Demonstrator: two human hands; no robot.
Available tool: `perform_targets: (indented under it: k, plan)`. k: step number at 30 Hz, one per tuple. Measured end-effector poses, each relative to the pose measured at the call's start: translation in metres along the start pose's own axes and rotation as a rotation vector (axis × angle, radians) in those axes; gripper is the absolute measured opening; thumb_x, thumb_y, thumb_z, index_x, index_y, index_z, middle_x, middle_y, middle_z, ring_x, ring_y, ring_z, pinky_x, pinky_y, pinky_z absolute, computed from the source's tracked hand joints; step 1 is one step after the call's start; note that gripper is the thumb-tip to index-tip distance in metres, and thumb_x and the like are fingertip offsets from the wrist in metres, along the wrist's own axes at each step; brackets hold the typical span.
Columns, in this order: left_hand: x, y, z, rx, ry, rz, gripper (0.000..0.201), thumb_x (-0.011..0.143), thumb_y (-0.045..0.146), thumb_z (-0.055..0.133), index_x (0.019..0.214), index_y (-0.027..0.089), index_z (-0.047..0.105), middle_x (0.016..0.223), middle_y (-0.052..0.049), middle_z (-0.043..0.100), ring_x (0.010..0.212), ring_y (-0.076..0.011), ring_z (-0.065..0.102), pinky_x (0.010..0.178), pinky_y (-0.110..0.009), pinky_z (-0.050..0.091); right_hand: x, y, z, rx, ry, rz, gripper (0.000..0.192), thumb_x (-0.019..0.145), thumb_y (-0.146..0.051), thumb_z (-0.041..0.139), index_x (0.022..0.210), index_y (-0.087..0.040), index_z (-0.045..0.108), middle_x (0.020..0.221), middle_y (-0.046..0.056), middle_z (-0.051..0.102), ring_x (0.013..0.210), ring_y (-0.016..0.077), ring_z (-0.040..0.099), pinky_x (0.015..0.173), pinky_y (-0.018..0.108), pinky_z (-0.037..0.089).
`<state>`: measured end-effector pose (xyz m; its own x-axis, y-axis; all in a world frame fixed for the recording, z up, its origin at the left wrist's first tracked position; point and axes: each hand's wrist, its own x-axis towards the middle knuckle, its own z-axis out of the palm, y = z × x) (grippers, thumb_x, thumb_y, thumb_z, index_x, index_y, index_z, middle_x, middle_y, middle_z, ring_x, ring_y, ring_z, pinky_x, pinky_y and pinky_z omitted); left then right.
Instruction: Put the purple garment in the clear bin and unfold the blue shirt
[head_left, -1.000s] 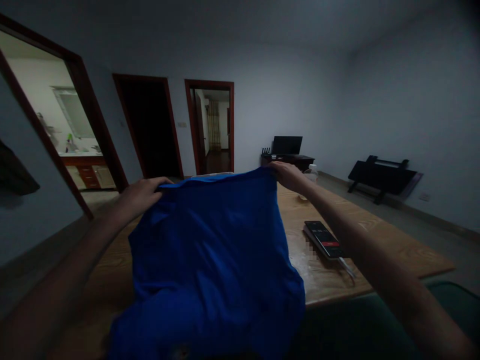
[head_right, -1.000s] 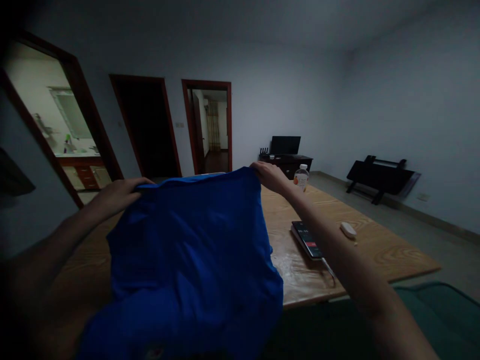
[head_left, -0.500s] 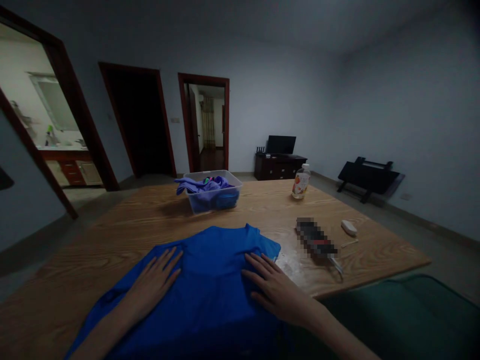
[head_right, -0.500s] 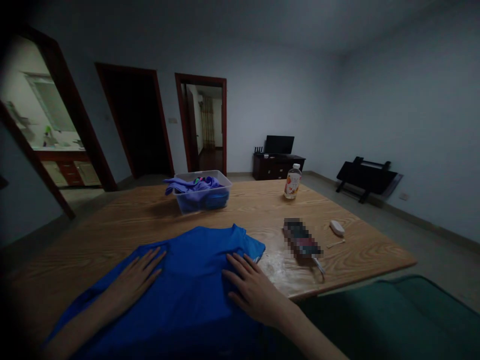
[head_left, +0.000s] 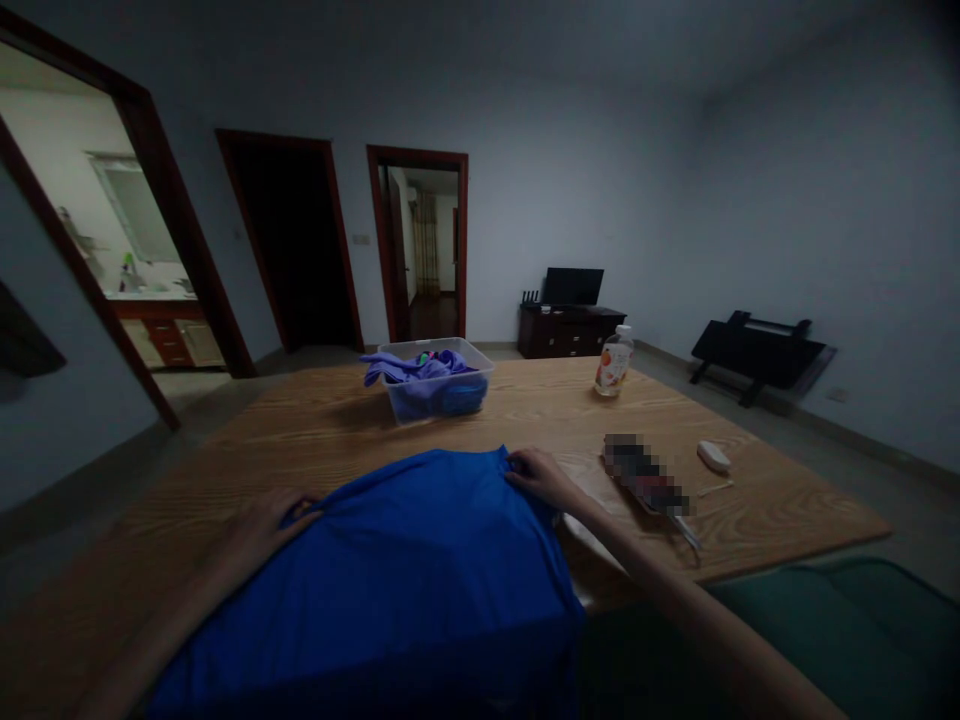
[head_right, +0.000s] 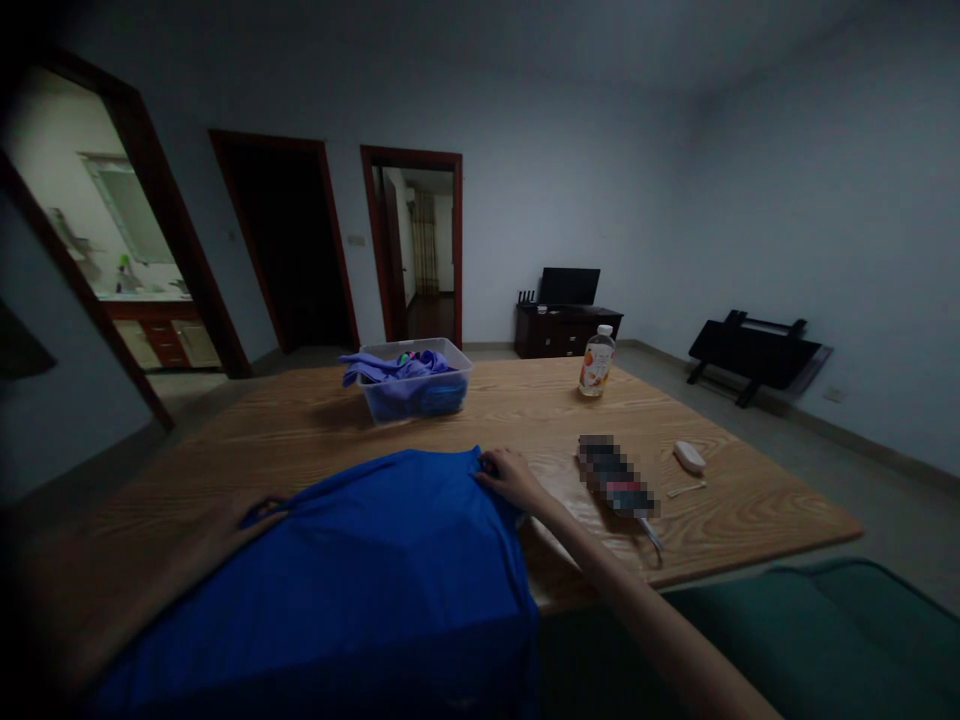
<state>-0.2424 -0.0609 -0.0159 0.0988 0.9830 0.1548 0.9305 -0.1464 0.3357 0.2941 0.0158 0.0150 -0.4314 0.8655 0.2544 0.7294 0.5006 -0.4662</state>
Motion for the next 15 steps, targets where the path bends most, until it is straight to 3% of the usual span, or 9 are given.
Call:
perform_targets:
  k: [2, 4, 7, 10, 13, 15]
  plan:
    - [0.004, 0.005, -0.013, -0.073, -0.058, 0.027, 0.059, 0.093, 0.073, 0.047, 0.114, 0.025, 0.075, 0.115, -0.008, 0.075, 0.106, -0.0308, 0.07, 0.096, -0.042, 0.055, 0.007, 0.001, -0.004, 0.081, -0.02, -0.02, 0.016, 0.093, -0.026, 0.066, 0.104, -0.017, 0.074, 0.101, 0.009, 0.075, 0.093, 0.0234, 0.068, 0.085, 0.035, 0.051]
    - [0.013, 0.01, -0.031, -0.107, -0.039, 0.06, 0.06, 0.093, 0.073, 0.045, 0.109, 0.024, 0.075, 0.114, -0.009, 0.075, 0.106, -0.0305, 0.07, 0.097, -0.042, 0.055, 0.014, -0.001, -0.015, 0.158, 0.024, -0.062, 0.013, 0.092, -0.024, 0.064, 0.098, -0.018, 0.073, 0.094, 0.007, 0.074, 0.084, 0.0204, 0.067, 0.078, 0.032, 0.051]
    - [0.039, 0.018, -0.073, -0.059, 0.076, 0.149, 0.059, 0.092, 0.073, 0.047, 0.104, 0.024, 0.076, 0.113, -0.009, 0.074, 0.108, -0.0299, 0.068, 0.102, -0.043, 0.052, 0.028, -0.01, -0.047, 0.244, 0.161, -0.144, 0.014, 0.093, -0.028, 0.06, 0.096, -0.019, 0.07, 0.091, 0.005, 0.072, 0.081, 0.018, 0.064, 0.072, 0.028, 0.05]
    - [0.081, 0.032, -0.132, 0.074, 0.234, 0.208, 0.056, 0.096, 0.068, 0.043, 0.103, 0.022, 0.075, 0.107, -0.011, 0.072, 0.102, -0.0287, 0.067, 0.097, -0.043, 0.052, 0.056, -0.025, -0.095, 0.208, 0.323, -0.21, 0.013, 0.092, -0.028, 0.059, 0.093, -0.02, 0.069, 0.092, 0.004, 0.07, 0.082, 0.0179, 0.064, 0.069, 0.027, 0.049]
    - [0.133, 0.057, -0.19, 0.267, 0.392, 0.168, 0.051, 0.1, 0.056, 0.043, 0.112, 0.017, 0.072, 0.11, -0.012, 0.07, 0.1, -0.0278, 0.066, 0.091, -0.044, 0.052, 0.105, -0.043, -0.142, 0.025, 0.483, -0.179, 0.01, 0.089, -0.023, 0.062, 0.094, -0.019, 0.07, 0.097, 0.005, 0.071, 0.086, 0.019, 0.064, 0.074, 0.028, 0.048]
    - [0.165, 0.078, -0.213, 0.309, 0.531, 0.078, 0.044, 0.1, 0.049, 0.047, 0.111, 0.015, 0.072, 0.113, -0.012, 0.071, 0.103, -0.0256, 0.066, 0.09, -0.04, 0.051, 0.142, -0.053, -0.162, -0.137, 0.598, -0.1, 0.013, 0.092, -0.021, 0.06, 0.098, -0.018, 0.071, 0.099, 0.007, 0.071, 0.091, 0.021, 0.064, 0.081, 0.03, 0.047]
